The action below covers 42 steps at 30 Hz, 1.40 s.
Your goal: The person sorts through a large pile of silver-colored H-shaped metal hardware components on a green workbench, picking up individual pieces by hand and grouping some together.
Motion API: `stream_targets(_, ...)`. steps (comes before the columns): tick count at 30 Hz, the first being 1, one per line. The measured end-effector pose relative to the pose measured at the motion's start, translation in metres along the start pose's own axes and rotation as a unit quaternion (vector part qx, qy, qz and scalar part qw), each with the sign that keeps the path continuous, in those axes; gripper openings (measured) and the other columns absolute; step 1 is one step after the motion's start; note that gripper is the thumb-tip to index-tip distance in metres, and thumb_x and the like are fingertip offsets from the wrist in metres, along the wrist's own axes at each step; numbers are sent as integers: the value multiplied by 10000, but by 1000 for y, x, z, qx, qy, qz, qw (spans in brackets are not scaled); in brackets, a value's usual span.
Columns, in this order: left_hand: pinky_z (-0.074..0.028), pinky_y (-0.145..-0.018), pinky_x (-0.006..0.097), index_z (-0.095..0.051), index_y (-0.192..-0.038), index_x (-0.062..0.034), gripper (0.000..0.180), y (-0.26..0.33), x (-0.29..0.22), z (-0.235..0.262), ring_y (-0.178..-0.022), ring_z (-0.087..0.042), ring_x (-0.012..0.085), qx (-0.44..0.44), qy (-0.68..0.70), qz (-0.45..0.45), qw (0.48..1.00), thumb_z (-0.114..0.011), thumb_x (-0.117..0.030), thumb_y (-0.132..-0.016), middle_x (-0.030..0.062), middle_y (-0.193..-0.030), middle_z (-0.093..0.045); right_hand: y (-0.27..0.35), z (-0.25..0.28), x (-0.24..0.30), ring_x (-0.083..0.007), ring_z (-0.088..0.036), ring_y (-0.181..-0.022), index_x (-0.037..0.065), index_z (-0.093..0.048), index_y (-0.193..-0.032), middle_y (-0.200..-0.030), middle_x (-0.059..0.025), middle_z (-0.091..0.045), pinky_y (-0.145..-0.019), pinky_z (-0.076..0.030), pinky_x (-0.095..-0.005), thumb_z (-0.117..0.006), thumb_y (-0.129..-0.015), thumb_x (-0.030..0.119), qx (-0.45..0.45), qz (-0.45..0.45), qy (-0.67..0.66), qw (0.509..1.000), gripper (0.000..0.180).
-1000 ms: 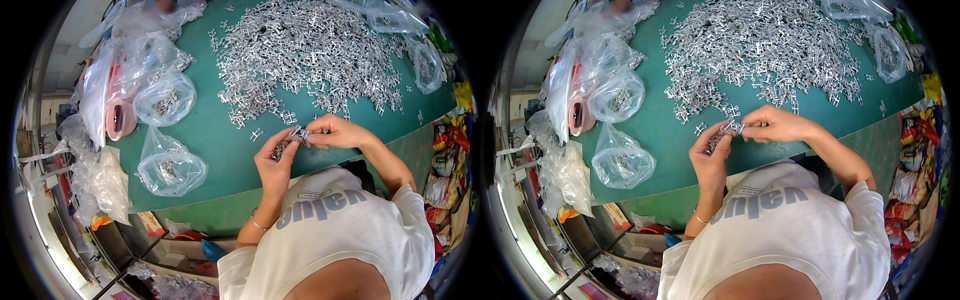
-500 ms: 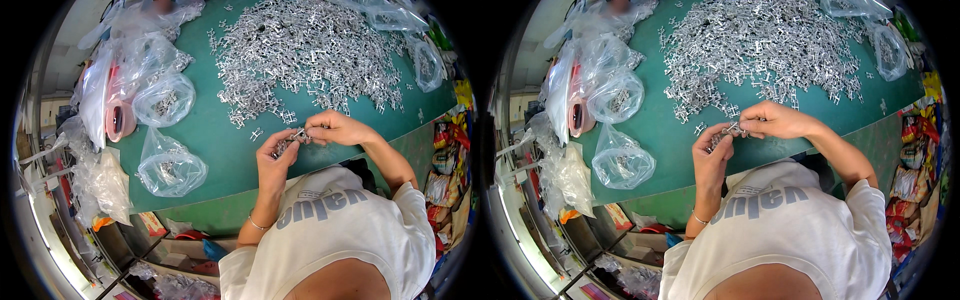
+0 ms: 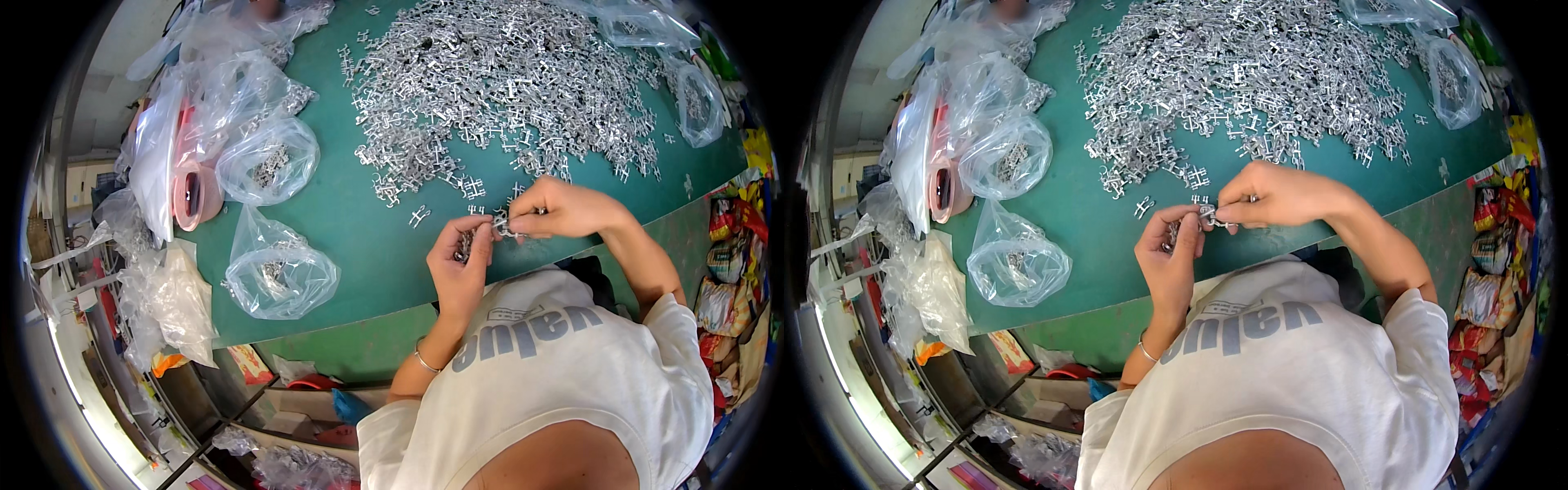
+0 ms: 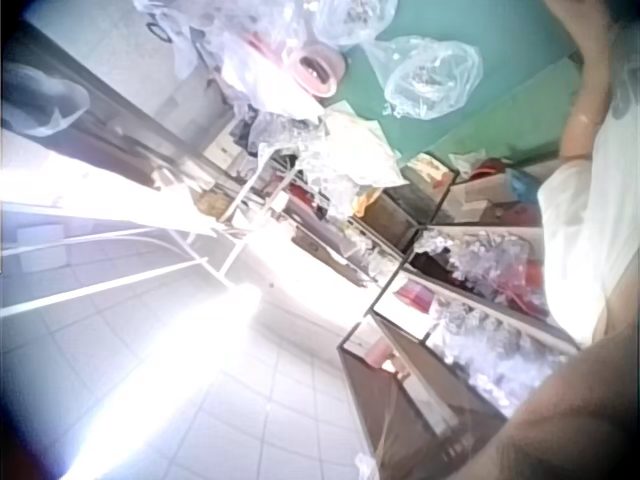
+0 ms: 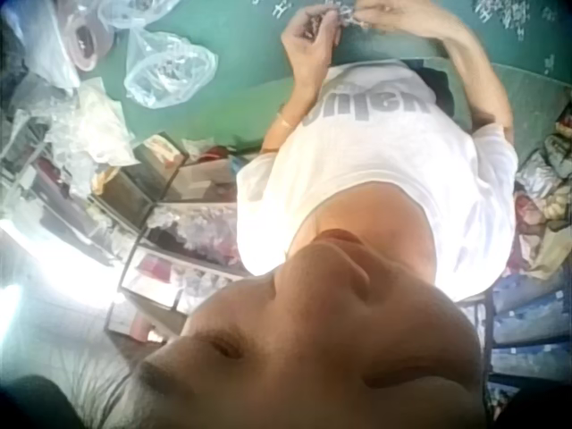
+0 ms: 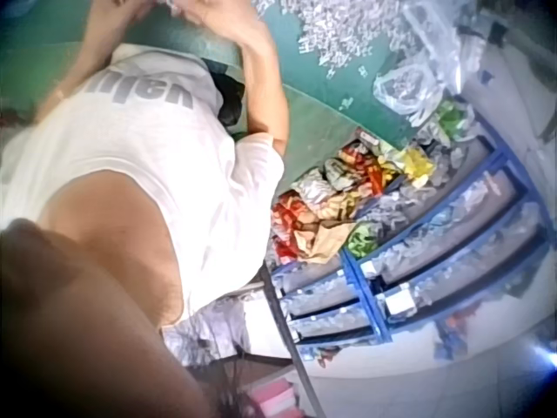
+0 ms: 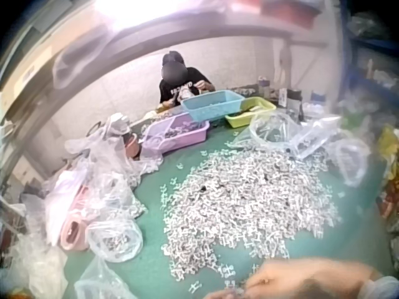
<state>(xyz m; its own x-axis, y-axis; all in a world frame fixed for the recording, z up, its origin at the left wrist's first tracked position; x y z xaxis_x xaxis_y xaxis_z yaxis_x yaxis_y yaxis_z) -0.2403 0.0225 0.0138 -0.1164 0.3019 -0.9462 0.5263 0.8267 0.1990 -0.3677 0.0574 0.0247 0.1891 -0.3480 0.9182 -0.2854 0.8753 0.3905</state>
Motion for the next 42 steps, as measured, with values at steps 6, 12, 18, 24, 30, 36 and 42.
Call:
stream_targets(6,-257,-416,188,-501,-899,17,163,-5,30,-10,-455,-299,47,109,318,261,905,-463,-141,-889,30,-675,-461,12,0,30,-284,-502,-495,26,-591,-744,-580,-126,-534,-434,-367,-329,-585,-785,144,-178,173,204,947,124)
stream_targets(12,-262,-415,187,-495,-899,17,136,-2,27,-16,-459,-313,46,66,409,253,874,-449,-111,-893,35,-677,-473,19,-5,37,-278,-509,-488,23,-576,-699,-541,-126,-515,-427,-368,-336,-590,-777,120,-310,240,265,881,126)
stream_targets(18,-292,-429,183,-487,-876,1,60,-7,9,-2,-493,-381,45,56,122,55,989,-461,-53,-878,60,-677,-526,11,-13,7,-254,-522,-490,22,-576,-702,-574,-108,-525,-438,-398,-331,-610,-752,102,-139,-16,-32,990,100)
stream_targets(24,-278,-436,187,-499,-876,8,92,-6,30,-11,-482,-350,55,120,426,277,852,-474,-80,-883,71,-658,-512,18,-10,37,-255,-523,-512,20,-574,-708,-595,-105,-530,-444,-405,-323,-606,-755,94,-305,277,302,860,93)
stream_targets(30,-325,-459,192,-507,-913,16,64,-11,14,2,-510,-408,60,25,184,10,983,-491,-20,-862,86,-705,-576,6,-12,2,-221,-525,-509,12,-575,-726,-596,-106,-531,-446,-380,-293,-557,-820,160,-164,8,6,986,176)
stream_targets(36,-336,-472,187,-505,-923,17,71,-7,3,5,-528,-417,50,3,10,-26,1000,-492,-14,-860,78,-712,-566,9,-13,14,-52,-390,-481,6,-558,-714,-519,-7,-458,-433,-321,-239,-518,-860,176,-253,173,183,934,228)
stream_targets(42,-357,-498,172,-512,-944,7,114,-11,33,1,-580,-456,43,95,343,154,922,-534,-18,-835,64,-741,-578,2,-15,1,-52,-379,-472,6,-548,-711,-522,10,-447,-424,-305,-226,-490,-883,195,-147,39,31,988,263)
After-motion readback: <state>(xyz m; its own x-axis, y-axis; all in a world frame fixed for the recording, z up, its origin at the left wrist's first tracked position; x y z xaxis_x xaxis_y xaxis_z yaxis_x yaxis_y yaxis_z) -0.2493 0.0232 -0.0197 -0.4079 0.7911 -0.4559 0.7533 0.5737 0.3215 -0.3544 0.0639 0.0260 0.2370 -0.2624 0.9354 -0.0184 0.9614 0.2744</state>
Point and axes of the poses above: each hand's wrist, its own y-axis away from the middle knuckle, its own z-axis out of the back of the hand, x = y × z, the point moved 7 cm from there along -y, towards the middle knuckle
